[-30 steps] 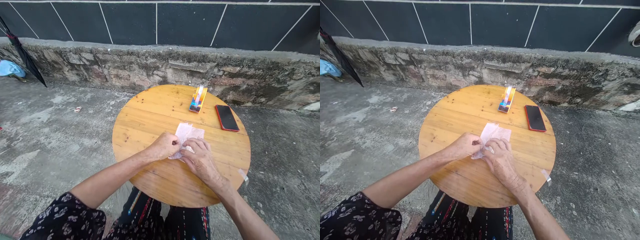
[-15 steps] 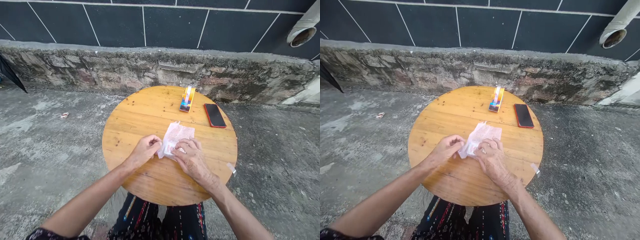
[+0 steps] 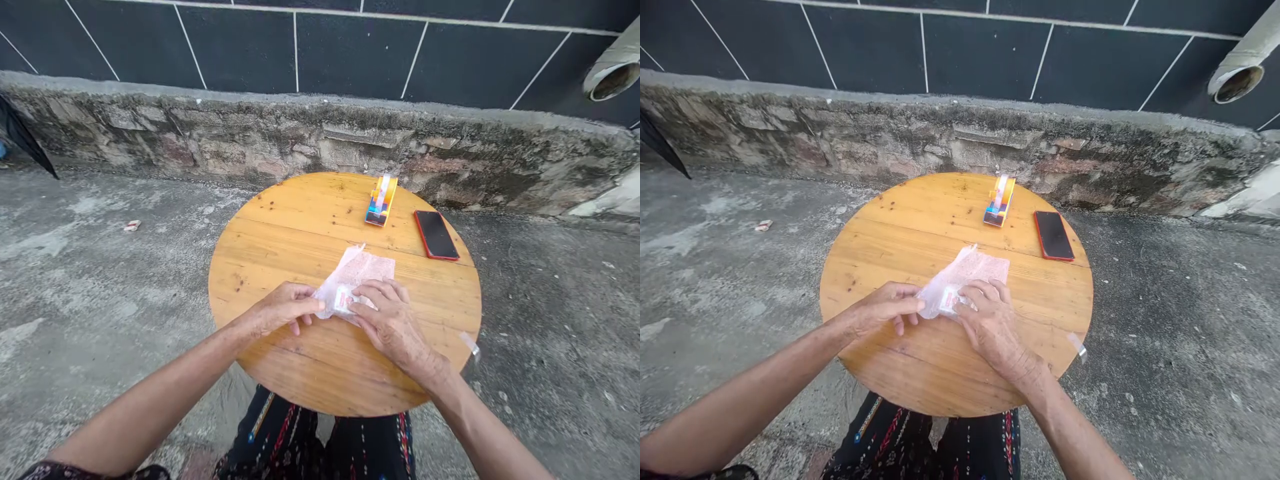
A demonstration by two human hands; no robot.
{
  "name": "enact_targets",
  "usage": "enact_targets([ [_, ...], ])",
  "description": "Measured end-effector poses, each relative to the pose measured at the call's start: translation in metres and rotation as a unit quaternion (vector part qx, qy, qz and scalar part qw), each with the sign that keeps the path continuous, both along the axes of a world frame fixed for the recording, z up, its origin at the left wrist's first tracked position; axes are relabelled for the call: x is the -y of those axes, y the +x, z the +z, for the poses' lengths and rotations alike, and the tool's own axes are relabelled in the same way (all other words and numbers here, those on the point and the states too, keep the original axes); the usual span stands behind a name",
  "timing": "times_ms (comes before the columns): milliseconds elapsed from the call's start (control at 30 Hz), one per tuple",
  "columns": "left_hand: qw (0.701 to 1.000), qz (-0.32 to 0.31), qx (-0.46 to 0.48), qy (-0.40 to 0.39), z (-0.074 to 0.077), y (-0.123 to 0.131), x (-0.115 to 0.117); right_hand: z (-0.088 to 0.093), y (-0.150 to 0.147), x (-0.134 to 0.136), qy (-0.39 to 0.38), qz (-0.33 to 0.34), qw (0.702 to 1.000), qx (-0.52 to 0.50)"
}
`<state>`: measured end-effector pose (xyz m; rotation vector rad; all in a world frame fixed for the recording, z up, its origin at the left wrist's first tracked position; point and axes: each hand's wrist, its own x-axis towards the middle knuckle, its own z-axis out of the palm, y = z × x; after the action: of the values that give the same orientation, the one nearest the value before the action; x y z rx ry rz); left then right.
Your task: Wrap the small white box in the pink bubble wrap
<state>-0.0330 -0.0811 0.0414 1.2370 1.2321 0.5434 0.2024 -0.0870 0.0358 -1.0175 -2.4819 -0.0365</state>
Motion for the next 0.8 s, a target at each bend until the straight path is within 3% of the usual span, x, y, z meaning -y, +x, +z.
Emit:
enact_targets([
  [200, 0.996, 0.068, -0.052, 0.002, -0.028, 0.009, -0.009, 0.0, -0.001, -0.001, 0.02, 0.012, 1.0, 0.003],
  [300, 0.995, 0.082, -0.064, 0.006, -0.035, 0.014, -0.015, 0.0, 0.0, -0.001, 0.021, 0.014, 1.0, 0.005],
  [567, 0.99, 0.086, -0.105, 0.035, -0.026, 0.02, -0.014, -0.004, 0.0, -0.003, 0.028, 0.015, 0.999, 0.021],
  [800, 0.977, 0.118, -0.142, 0.105, -0.025, 0.028, -0.013, -0.002, 0.001, -0.006, 0.023, 0.034, 0.998, 0.042],
])
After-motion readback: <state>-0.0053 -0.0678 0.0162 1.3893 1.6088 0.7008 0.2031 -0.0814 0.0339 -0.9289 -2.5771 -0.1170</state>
